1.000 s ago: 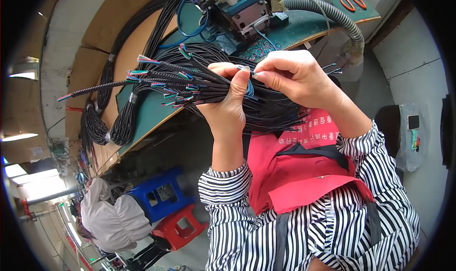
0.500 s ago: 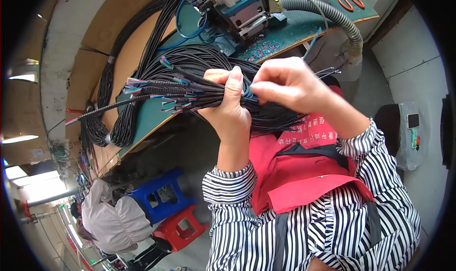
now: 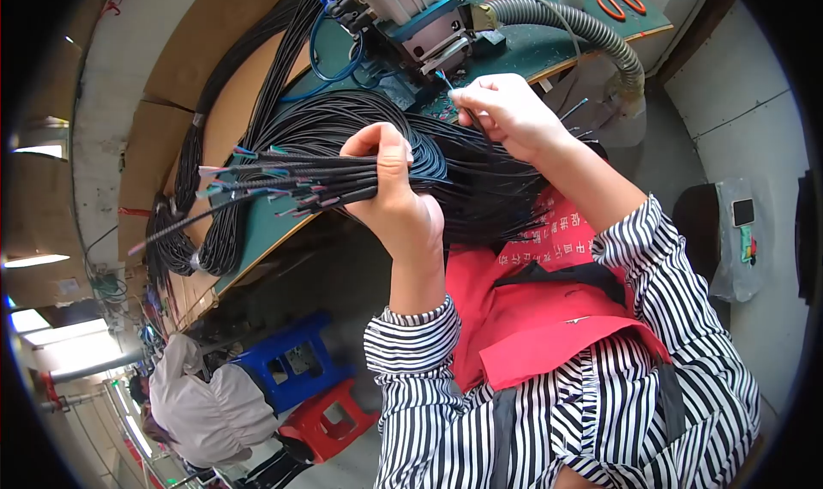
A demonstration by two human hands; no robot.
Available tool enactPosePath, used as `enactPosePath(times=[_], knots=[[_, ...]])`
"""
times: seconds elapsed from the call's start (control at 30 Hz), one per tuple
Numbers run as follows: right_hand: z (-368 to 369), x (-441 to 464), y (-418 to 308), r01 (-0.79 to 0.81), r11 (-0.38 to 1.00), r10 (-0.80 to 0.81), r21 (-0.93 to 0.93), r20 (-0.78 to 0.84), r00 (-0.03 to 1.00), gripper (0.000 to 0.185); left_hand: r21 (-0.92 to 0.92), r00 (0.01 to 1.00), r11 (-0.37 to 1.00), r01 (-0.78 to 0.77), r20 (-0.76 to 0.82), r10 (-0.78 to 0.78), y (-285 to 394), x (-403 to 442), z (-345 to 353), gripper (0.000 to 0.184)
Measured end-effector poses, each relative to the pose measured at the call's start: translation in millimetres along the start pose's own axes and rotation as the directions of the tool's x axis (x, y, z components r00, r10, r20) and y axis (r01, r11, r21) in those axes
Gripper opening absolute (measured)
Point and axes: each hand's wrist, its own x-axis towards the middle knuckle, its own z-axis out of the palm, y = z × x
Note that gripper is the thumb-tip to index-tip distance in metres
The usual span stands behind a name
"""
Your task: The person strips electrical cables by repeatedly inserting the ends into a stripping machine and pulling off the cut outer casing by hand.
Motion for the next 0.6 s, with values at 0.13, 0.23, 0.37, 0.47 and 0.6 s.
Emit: enactPosePath(times=[0.13,0.23,0.37,0.47,0.6], knots=[[-4.8,21.2,-0.3,0.016,0.999,-0.015,0.046,-0.033,0.999,0.019,-0.023,0.998,0.999,-0.036,0.042,0.037,-3.9,1.2,-4.1,0.010],[-6.5,32.7,-2.0,0.025,0.999,-0.023,0.037,-0.050,0.998,0.019,-0.113,0.992,0.993,-0.042,0.115,0.055,-6.2,3.5,-7.0,0.012],[-9.0,46.9,2.4,0.041,0.998,-0.037,0.043,-0.085,0.996,0.018,-0.140,0.982,0.989,-0.057,0.169,0.081,-5.6,3.2,-5.8,0.012],[-11.5,53.8,4.8,0.043,0.998,-0.040,0.043,-0.083,0.996,0.017,-0.112,0.980,0.991,-0.071,0.178,0.090,-4.8,3.0,-6.0,0.011],[-18.9,51.6,3.6,0.016,1.000,-0.015,0.011,-0.049,0.999,0.017,-0.078,0.976,0.993,-0.088,0.193,0.102,-6.6,3.6,-6.3,0.010]])
